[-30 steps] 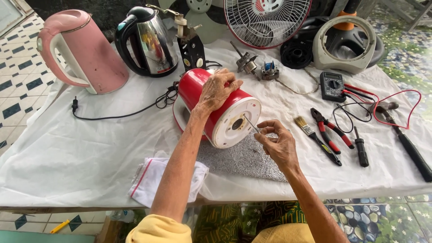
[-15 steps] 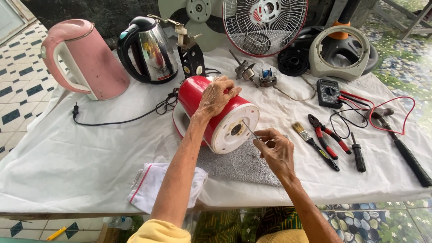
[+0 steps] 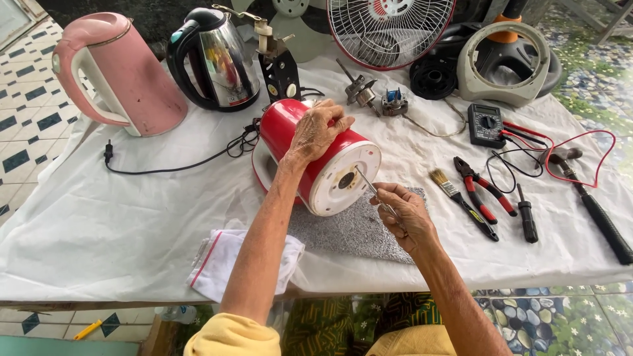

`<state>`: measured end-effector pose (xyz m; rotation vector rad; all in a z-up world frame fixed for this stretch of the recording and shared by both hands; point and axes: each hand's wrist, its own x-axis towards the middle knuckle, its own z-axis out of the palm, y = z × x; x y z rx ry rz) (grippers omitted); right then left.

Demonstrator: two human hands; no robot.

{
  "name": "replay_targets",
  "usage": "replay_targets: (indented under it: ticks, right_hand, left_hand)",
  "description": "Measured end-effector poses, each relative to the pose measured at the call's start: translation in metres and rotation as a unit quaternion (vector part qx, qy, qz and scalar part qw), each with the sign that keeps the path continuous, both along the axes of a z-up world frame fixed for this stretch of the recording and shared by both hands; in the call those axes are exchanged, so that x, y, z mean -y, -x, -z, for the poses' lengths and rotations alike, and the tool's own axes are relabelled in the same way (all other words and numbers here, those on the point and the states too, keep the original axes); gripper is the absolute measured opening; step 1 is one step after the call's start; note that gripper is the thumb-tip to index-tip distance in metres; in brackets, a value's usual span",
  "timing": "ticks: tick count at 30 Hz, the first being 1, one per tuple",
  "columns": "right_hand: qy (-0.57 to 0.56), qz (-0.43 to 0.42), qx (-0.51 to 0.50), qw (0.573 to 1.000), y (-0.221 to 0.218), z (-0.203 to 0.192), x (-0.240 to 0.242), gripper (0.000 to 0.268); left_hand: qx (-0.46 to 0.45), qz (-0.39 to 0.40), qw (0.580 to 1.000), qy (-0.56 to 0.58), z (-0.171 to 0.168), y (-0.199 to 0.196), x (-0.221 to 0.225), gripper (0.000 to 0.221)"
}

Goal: The person uses a screwdriver to unscrew the base of a red electric kettle placed on a white cloth. They briefly wipe the kettle with a white cloth and continue manipulating the base and the power cord.

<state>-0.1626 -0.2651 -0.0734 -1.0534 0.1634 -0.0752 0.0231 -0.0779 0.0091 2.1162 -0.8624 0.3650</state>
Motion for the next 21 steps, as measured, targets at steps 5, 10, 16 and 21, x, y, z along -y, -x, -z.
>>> replay_targets:
  ticks: [5,10,16,21]
  right_hand:
    - [0.083,0.005,0.023,0.996,0.006,-0.017,-0.001,0.028]
    - [0.158,-0.011,0.046,0.986,0.006,-0.019,0.000,0.039]
    - [0.272,0.014,0.063,0.960,0.010,-0.023,-0.001,0.035]
    - [0.505,0.074,0.124,0.851,0.009,-0.011,0.000,0.034]
  left_hand:
    - [-0.003,-0.012,1.000,-0.013,0.002,-0.002,0.000,0.035]
    - [-0.013,-0.023,0.999,-0.022,-0.001,0.000,-0.002,0.038]
    - [0.001,-0.013,1.000,-0.011,0.002,-0.001,-0.002,0.036]
    - [-0.005,-0.013,1.000,-0.003,0.002,-0.002,-0.002,0.035]
